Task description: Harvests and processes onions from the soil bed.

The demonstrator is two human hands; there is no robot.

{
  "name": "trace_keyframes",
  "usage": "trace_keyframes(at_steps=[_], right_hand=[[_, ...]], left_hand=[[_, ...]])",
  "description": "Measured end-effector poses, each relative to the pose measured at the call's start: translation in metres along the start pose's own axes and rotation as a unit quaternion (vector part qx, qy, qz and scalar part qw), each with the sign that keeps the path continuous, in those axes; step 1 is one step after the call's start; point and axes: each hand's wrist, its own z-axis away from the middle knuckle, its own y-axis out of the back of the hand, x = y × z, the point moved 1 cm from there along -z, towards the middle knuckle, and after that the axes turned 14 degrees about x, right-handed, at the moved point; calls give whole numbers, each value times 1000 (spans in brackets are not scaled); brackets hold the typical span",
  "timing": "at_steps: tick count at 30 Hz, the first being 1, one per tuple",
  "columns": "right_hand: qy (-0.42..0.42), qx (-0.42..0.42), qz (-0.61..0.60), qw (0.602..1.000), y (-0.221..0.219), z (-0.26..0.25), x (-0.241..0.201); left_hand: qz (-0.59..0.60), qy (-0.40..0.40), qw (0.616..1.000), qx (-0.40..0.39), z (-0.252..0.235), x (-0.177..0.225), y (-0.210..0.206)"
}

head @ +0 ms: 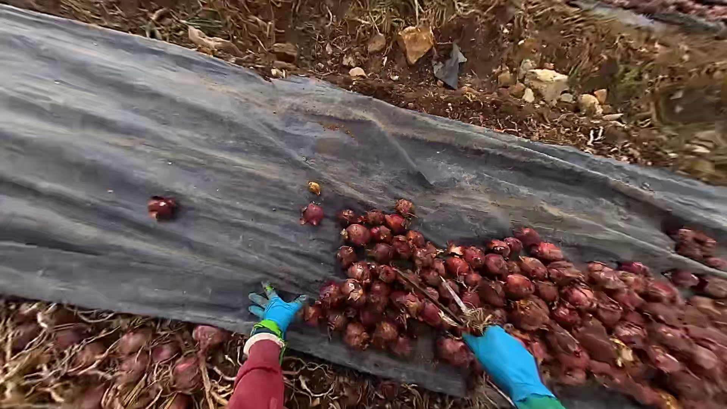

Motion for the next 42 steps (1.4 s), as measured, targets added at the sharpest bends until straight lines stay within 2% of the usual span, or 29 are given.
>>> trace_keyframes(at_steps=[2,3,5,8,11,13,14,16,18,20,22,25,28,30,32,34,37,40,42], right_hand=[[63,6,-24,998,-18,27,-31],[107,-2,-36,994,-27,44,-58],[188,-7,-59,980,-38,84,-143],[294,2,-90,952,-33,162,-300],[393,-3,-194,899,-6,251,-455],[425,-36,-319,846,30,310,-535],[424,-49,-370,825,51,339,-560],[432,-53,-429,791,85,383,-581],[444,-33,-415,794,100,399,-570],[427,-10,-352,833,86,387,-524],[387,0,-293,874,59,357,-461],[306,-35,-270,912,23,303,-362],[244,-87,-287,922,0,283,-270],[230,-102,-312,916,-11,281,-230],[221,-117,-338,907,-21,288,-198],[216,-140,-374,891,-34,303,-172],[215,-197,-428,856,-63,327,-153],[210,-313,-441,814,-100,358,-146],[256,-397,-414,779,-114,379,-148]], left_hand=[[113,-35,993,-14,41,-56,32],[181,-50,981,-50,70,-91,45],[247,-75,957,-132,124,-156,71],[226,-68,960,-150,188,-250,91],[283,15,957,-53,221,-325,107],[358,93,927,59,223,-351,123],[389,130,905,114,218,-355,130],[429,173,860,214,192,-351,148],[407,199,842,291,142,-328,159],[327,180,876,306,92,-301,144],[208,114,931,278,56,-276,113],[80,23,966,245,33,-249,104],[29,13,984,176,9,-253,118],[63,51,985,151,7,-263,128],[157,123,971,132,20,-277,122],[225,144,958,106,42,-292,99],[261,104,953,114,96,-304,87],[264,1,951,162,197,-303,115],[249,-58,946,198,264,-301,132]])
